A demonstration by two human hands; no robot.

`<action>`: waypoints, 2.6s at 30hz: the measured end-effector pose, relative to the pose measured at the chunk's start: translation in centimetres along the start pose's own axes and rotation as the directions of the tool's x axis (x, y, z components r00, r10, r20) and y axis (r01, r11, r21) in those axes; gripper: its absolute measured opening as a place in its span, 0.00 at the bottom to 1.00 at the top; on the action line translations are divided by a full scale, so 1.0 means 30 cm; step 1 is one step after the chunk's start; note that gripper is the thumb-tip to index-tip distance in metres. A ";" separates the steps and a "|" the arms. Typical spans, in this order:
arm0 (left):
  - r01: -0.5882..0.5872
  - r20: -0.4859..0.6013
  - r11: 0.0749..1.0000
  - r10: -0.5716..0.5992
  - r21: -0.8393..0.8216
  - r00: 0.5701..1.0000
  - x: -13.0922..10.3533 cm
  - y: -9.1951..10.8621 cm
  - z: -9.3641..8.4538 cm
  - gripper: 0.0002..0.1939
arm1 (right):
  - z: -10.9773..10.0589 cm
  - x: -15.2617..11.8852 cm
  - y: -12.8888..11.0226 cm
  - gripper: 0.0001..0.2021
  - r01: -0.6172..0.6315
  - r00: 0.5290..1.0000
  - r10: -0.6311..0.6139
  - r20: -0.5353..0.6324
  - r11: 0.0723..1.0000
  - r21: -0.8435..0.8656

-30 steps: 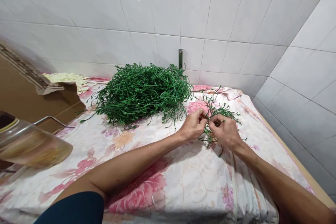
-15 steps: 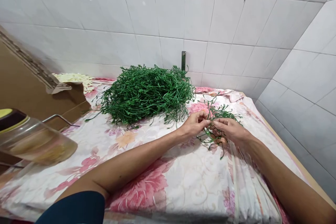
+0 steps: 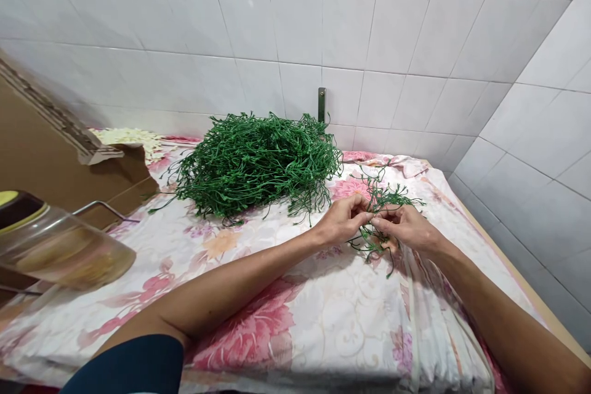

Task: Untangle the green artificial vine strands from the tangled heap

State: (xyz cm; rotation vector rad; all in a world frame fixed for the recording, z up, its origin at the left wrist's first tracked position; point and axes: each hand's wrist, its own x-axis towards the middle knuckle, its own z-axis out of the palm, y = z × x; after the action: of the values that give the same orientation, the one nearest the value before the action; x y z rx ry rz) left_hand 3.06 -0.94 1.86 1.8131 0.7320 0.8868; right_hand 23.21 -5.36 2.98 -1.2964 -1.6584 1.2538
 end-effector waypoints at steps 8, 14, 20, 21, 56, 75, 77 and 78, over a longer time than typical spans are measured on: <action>-0.054 -0.013 0.995 0.055 0.080 0.998 -0.023 0.032 0.008 0.07 | 0.025 -0.019 -0.023 0.24 -0.073 0.997 0.064 0.050 0.977 0.201; -0.044 -0.063 0.998 0.047 0.054 0.997 -0.015 0.008 0.010 0.09 | 0.028 -0.006 -0.006 0.25 -0.104 0.994 0.097 0.052 0.982 0.157; -0.048 -0.051 0.996 0.052 0.073 0.997 -0.018 0.012 0.010 0.09 | 0.056 -0.010 -0.011 0.22 -0.078 0.997 0.078 0.010 0.980 0.184; -0.053 -0.053 0.996 0.056 0.073 0.997 -0.018 0.014 0.010 0.09 | 0.058 -0.011 -0.013 0.22 -0.079 0.997 0.079 0.007 0.976 0.202; -0.007 -0.086 0.992 0.018 0.123 0.996 -0.037 -0.002 0.045 0.10 | 0.026 -0.023 -0.030 0.15 0.068 0.997 -0.071 0.000 0.951 -0.301; 0.027 -0.006 0.999 -0.027 0.030 1.000 -0.020 -0.019 0.006 0.12 | 0.048 -0.022 -0.020 0.18 0.014 0.999 -0.018 -0.029 0.994 -0.109; 0.014 0.003 0.999 -0.014 0.045 1.000 -0.016 -0.028 -0.001 0.13 | 0.059 -0.023 -0.016 0.17 0.010 0.998 -0.016 -0.060 0.995 -0.104; 0.004 0.002 0.998 -0.004 0.057 1.000 -0.013 -0.033 -0.003 0.14 | 0.064 -0.024 -0.015 0.16 0.010 0.998 -0.018 -0.068 0.994 -0.108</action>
State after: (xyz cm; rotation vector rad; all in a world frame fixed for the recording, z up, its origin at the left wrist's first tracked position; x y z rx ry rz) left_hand 2.66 -0.85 0.87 1.8617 0.7663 0.8689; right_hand 21.53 -6.60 2.85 -1.3744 -1.7034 1.1122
